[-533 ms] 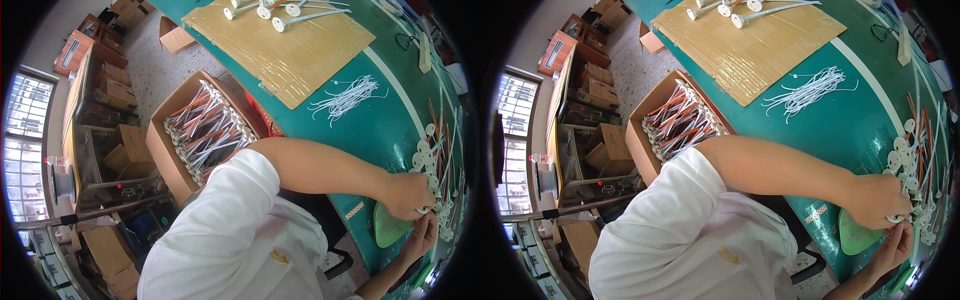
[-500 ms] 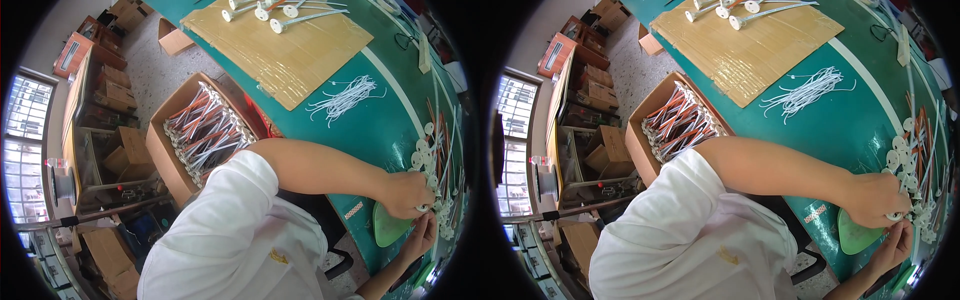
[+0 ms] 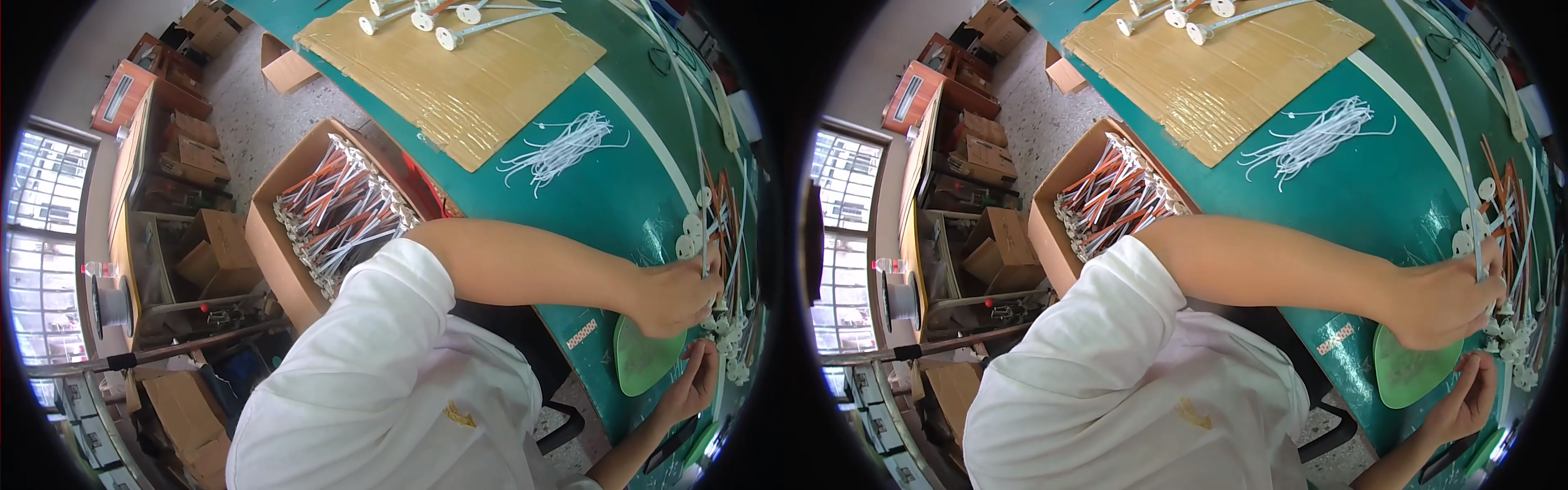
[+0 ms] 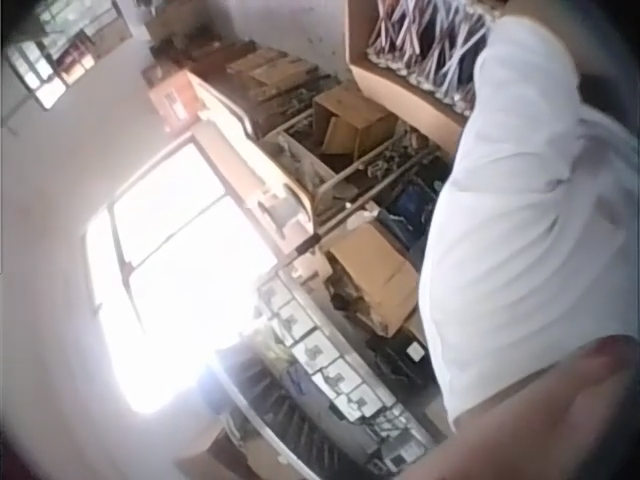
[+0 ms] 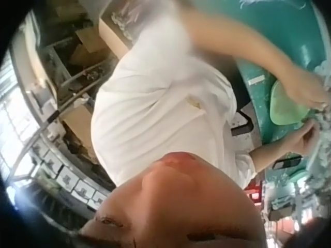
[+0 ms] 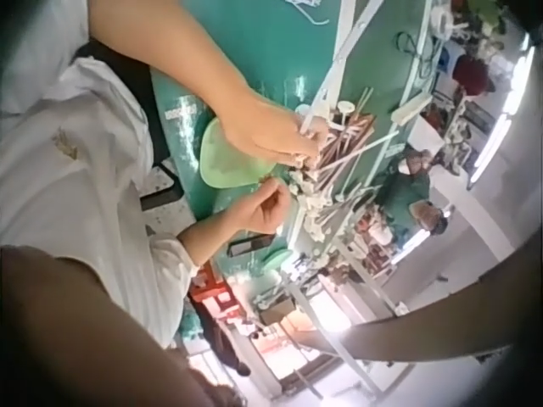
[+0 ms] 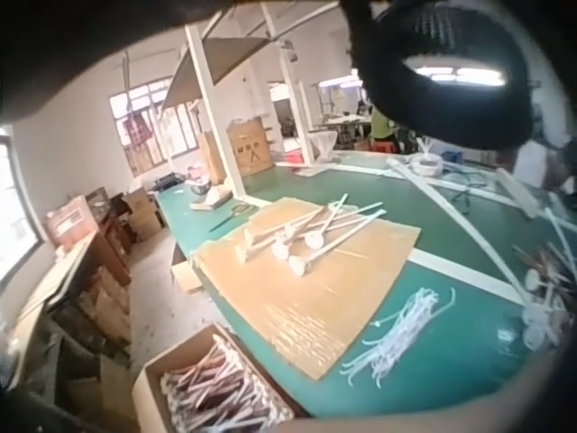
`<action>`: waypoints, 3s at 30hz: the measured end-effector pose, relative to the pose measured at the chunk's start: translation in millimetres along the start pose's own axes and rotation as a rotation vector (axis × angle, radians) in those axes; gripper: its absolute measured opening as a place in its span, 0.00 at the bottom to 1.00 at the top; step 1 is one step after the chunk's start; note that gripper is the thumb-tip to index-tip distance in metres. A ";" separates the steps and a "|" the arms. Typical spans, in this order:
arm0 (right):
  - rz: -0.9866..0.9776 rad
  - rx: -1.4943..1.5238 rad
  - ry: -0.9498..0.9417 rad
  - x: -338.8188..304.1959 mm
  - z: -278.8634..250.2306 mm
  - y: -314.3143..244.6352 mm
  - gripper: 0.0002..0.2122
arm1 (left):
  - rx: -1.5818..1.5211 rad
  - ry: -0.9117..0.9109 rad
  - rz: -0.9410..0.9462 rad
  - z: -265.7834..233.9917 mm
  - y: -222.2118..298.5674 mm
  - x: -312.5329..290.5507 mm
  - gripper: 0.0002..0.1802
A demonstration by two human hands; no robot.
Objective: Assembling long LED light strips by attaching them to circular plastic bases and adding electrical connectors.
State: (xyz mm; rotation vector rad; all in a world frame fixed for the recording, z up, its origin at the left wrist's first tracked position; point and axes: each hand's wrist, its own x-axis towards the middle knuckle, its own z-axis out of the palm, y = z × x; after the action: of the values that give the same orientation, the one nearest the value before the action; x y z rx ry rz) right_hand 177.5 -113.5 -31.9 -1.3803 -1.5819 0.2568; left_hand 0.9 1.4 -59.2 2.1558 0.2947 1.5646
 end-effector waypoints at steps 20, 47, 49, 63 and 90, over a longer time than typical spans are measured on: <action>-0.337 -0.068 0.240 24.7 15.7 -35.1 0.05 | -0.837 -0.218 -0.521 -32.3 23.2 16.2 0.26; -0.314 -0.072 0.157 20.8 22.9 -30.8 0.09 | 0.203 -0.517 -0.658 -125.3 -45.0 92.8 0.14; -0.206 -0.039 0.071 16.9 19.5 -27.2 0.08 | 0.587 -0.634 -0.588 -180.6 -65.0 110.4 0.12; -0.277 -0.187 -0.006 28.5 17.0 -15.9 0.04 | 1.240 -0.710 -0.382 -253.8 -18.6 70.5 0.16; -0.096 -0.337 -0.404 137.0 52.0 -11.8 0.09 | 0.095 -0.043 -0.525 -69.8 -40.3 20.2 0.14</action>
State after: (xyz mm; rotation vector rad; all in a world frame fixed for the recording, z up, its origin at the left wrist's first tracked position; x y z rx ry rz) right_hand 148.0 20.2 21.7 -1.5700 -2.0954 0.2281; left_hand -54.3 61.7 -44.2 1.9588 0.8566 1.2192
